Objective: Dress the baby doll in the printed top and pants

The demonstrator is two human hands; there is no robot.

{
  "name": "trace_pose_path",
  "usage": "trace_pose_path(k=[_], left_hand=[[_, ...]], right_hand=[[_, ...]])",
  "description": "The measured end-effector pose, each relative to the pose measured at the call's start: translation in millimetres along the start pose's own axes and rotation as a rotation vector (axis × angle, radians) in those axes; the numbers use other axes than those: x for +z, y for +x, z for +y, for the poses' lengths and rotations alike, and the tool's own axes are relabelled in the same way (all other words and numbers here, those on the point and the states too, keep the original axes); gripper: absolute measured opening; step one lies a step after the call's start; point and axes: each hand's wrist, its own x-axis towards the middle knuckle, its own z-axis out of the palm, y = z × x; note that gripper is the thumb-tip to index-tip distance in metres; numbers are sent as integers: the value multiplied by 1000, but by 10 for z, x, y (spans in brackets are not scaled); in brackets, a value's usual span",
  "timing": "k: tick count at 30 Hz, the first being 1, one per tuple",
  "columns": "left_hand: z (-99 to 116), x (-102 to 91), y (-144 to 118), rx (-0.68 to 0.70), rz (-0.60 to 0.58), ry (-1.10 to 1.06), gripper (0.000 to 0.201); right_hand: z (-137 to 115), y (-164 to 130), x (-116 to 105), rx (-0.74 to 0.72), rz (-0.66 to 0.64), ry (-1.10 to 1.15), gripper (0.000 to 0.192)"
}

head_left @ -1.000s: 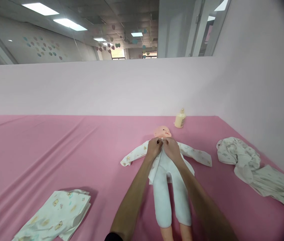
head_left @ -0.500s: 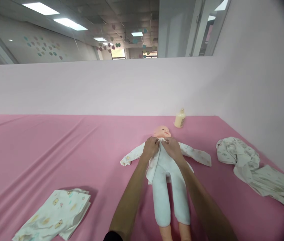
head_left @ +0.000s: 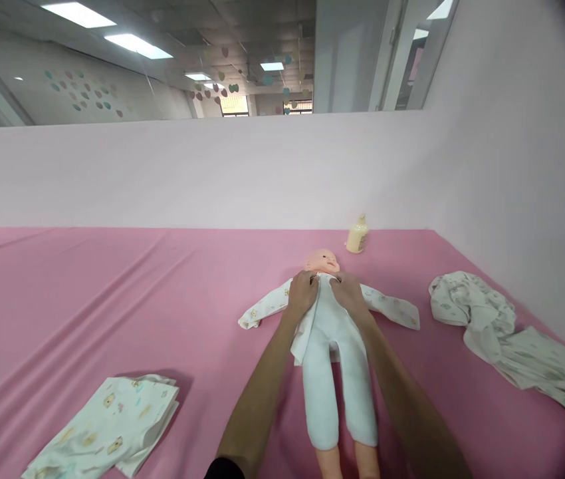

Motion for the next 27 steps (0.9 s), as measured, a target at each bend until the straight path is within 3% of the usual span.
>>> trace_pose_path(k=[5, 8, 13, 15, 21, 27], left_hand=[[43, -18, -14, -186, -15, -99, 19], [95, 12, -21, -292, -20, -55, 15], [158, 132, -7, -242, 2, 225, 24], [153, 164, 8, -200, 23, 235, 25], [114, 136, 51, -211, 148, -94, 19], [151, 112, 36, -217, 169, -295, 13]], right_hand=[[22, -4, -73, 93, -9, 273, 23], [50, 10, -87, 113, -22, 397, 28], [46, 26, -92, 109, -18, 455, 31], [30, 21, -94, 108, -10, 457, 30], [7, 16, -104, 129, -6, 474, 24], [29, 26, -83, 127, 15, 500, 25]])
